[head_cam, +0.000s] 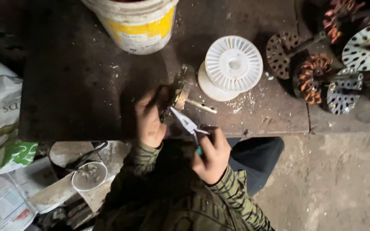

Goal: The person uses pliers to remove small debris from the slots of a circular metal stator component. They rotate the stator to access different slots and continue the cleaning process.

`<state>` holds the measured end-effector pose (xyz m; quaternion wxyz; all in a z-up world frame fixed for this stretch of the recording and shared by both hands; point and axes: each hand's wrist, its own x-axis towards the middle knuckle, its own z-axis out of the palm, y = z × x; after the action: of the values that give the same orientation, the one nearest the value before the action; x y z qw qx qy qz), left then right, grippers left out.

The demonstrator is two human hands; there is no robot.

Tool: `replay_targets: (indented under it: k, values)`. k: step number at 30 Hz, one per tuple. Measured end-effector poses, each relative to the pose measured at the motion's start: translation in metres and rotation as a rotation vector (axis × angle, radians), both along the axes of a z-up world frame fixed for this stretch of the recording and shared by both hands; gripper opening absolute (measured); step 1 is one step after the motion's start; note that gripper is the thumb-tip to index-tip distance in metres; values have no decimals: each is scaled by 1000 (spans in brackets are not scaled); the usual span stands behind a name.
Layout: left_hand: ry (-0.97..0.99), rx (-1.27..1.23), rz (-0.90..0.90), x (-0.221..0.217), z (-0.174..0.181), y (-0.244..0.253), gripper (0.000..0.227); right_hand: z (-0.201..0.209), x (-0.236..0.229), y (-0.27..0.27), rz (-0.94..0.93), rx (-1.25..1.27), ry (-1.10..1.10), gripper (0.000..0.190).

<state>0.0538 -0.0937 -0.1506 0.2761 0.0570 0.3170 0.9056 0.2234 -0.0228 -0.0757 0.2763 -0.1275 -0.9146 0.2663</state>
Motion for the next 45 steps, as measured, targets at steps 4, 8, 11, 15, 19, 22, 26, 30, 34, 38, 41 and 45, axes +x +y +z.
replay_targets:
  k: [4,8,11,15,19,22,26,30,34,38,41,45]
  values:
    - [-90,-24,-58,-4,0,-15,23,-9,9,2,19,-404,17,39]
    - [918,-544,68,-23,0,-24,29,-20,15,11,174,-741,-37,41]
    - [418,-184,-151,-48,1,-18,18,-25,16,15,217,-937,-102,40]
    - [471,-428,104,-73,22,-32,25,-26,14,14,207,-940,-148,36]
    - [855,-708,9,-84,46,-58,21,-23,14,16,259,-846,-158,30]
    - [915,-940,89,-80,51,-68,32,-20,12,19,305,-759,-173,30]
    - [683,-750,71,-69,44,-79,38,-23,10,16,254,-845,-216,29]
    - [740,-874,30,-62,29,-88,60,-32,1,22,155,-1373,-240,30]
    - [599,-750,9,-65,14,-86,87,-30,-14,41,213,-1435,-319,33]
    - [527,-527,-103,-66,1,-88,73,-11,-22,56,305,-1536,-398,40]
    - [509,-516,-108,-65,-6,-92,72,-1,-26,52,344,-1626,-435,38]
    - [576,-506,-124,-67,-12,-94,69,-1,-31,40,241,-1761,-382,47]
